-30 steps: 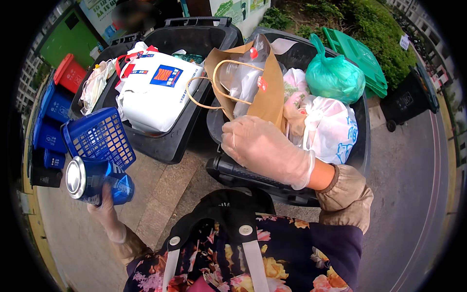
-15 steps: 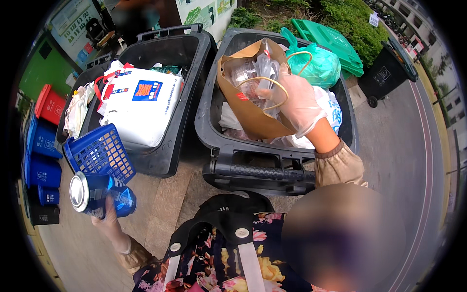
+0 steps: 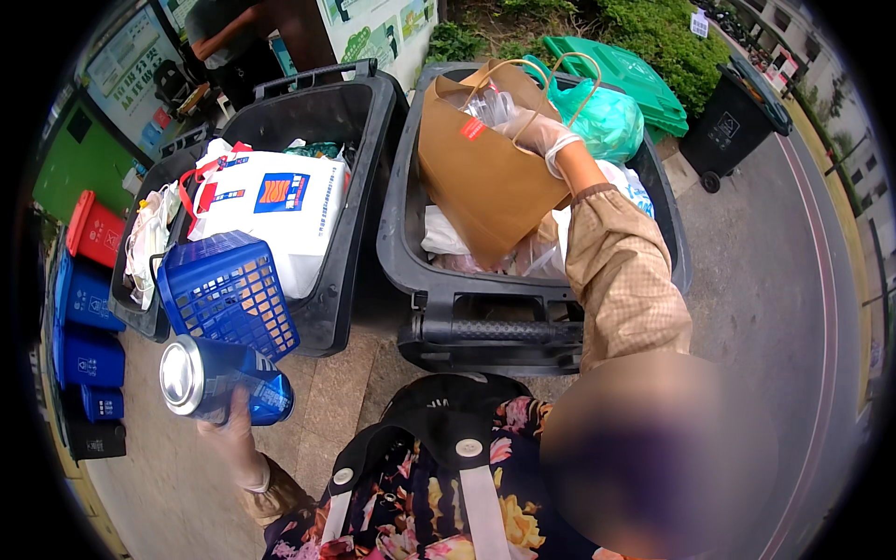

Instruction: The person puts on disposable gloves and sorts through a large trash bin to find recyclable items. They retrieve a toy bubble wand, a blue plastic basket, a metal can, and a paper bag, placing them into a blue recycling bin. The person then returns to the trash bin to continue sorting.

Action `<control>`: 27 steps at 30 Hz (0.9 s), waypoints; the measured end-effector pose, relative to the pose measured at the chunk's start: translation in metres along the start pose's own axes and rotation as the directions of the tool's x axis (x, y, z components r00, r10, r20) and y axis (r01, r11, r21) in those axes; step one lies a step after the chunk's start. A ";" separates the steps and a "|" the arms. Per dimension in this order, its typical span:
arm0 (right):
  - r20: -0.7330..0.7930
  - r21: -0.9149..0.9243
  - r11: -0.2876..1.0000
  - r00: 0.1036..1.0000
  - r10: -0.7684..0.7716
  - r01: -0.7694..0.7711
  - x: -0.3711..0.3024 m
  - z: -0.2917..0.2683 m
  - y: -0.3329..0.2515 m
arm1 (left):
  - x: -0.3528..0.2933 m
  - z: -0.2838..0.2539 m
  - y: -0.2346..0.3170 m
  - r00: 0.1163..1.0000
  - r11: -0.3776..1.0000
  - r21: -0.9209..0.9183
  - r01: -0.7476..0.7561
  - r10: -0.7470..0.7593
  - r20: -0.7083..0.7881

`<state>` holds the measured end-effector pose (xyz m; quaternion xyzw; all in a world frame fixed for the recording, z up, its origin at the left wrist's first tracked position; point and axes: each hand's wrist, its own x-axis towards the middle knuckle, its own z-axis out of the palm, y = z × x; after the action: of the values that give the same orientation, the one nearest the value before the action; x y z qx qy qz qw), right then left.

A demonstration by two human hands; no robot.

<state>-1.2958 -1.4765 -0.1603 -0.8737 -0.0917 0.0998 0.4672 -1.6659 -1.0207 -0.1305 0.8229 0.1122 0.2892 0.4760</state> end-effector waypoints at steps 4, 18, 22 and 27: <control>0.026 -0.089 0.986 0.990 -0.140 0.142 -0.012 0.009 0.004 | -0.001 0.000 -0.002 1.000 1.000 0.012 -0.012 0.012 -0.001; -0.343 -0.497 0.867 0.910 -0.234 0.036 -0.131 -0.013 -0.162 | 0.014 0.027 0.013 0.922 0.928 0.095 -0.360 0.338 0.190; -0.291 -0.149 0.987 0.951 -0.107 0.066 -0.135 -0.056 -0.177 | 0.012 0.043 0.025 0.918 0.927 0.046 -0.372 0.360 0.165; -0.344 0.102 0.965 0.919 -0.194 0.241 -0.137 -0.113 -0.182 | 0.015 0.046 0.021 0.853 0.868 0.106 -0.486 0.445 0.272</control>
<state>-1.4105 -1.5015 0.0653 -0.8267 -0.1014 -0.0946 0.5453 -1.6286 -1.0576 -0.1245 0.8918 -0.1246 0.2841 0.3292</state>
